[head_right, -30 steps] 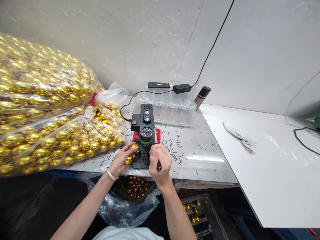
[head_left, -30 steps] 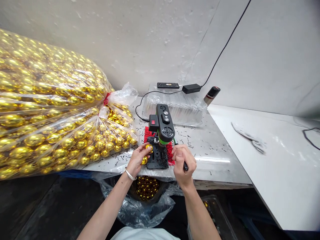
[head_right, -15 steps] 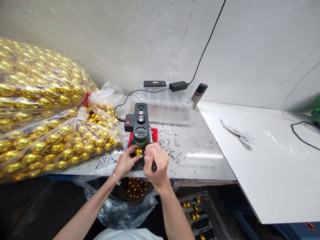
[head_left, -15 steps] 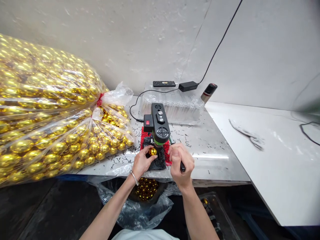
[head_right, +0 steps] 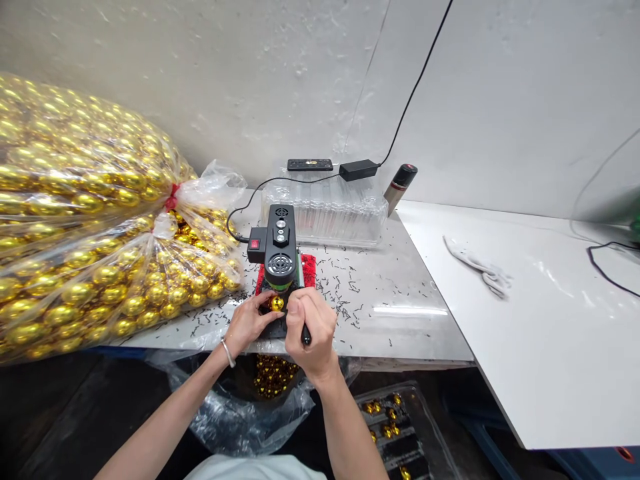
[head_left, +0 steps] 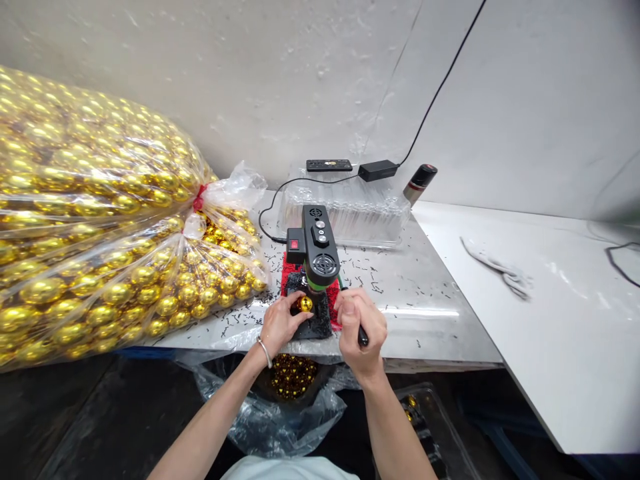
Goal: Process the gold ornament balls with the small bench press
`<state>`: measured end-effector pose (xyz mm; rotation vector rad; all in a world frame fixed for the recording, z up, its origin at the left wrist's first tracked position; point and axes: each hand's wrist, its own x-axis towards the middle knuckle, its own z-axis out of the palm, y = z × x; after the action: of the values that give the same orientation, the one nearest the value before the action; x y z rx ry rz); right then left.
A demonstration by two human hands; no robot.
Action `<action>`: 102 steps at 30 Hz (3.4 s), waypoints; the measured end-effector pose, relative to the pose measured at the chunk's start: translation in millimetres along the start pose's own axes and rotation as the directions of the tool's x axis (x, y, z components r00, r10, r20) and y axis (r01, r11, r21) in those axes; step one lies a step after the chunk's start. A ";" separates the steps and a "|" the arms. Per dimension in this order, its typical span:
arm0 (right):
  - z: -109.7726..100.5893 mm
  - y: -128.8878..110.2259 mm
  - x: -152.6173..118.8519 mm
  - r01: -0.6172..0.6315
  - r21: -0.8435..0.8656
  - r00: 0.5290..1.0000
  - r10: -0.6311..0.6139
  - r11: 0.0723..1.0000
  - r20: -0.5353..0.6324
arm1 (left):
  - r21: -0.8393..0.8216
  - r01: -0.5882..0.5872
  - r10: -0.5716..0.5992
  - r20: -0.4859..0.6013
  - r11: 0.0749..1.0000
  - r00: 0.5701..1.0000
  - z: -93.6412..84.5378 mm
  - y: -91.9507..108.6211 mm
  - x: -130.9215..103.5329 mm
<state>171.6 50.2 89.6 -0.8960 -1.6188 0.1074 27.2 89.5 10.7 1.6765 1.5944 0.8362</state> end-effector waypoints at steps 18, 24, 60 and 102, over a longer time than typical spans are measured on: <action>-0.4 0.6 -2.7 0.003 -0.034 1.000 -0.003 0.999 0.006 | 0.146 -0.145 0.123 0.149 0.979 0.981 1.0 3.2 5.0; 0.7 8.2 -13.4 0.053 -0.021 0.999 -0.052 0.998 0.013 | 0.120 -0.144 0.124 0.159 0.982 0.979 -0.4 2.0 6.2; 10.9 -1.2 -3.5 -0.101 0.040 0.989 0.105 0.994 -0.104 | -0.501 0.820 -0.507 0.649 0.277 0.568 32.4 -75.2 -112.7; 5.0 5.1 -7.8 0.028 -0.003 0.999 -0.028 1.000 -0.029 | -0.904 0.418 -0.343 0.367 0.086 0.865 -28.4 -9.4 -7.5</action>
<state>169.5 51.1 79.3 -0.8729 -1.6045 0.0729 -1.9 83.4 19.3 0.2539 0.8865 1.1191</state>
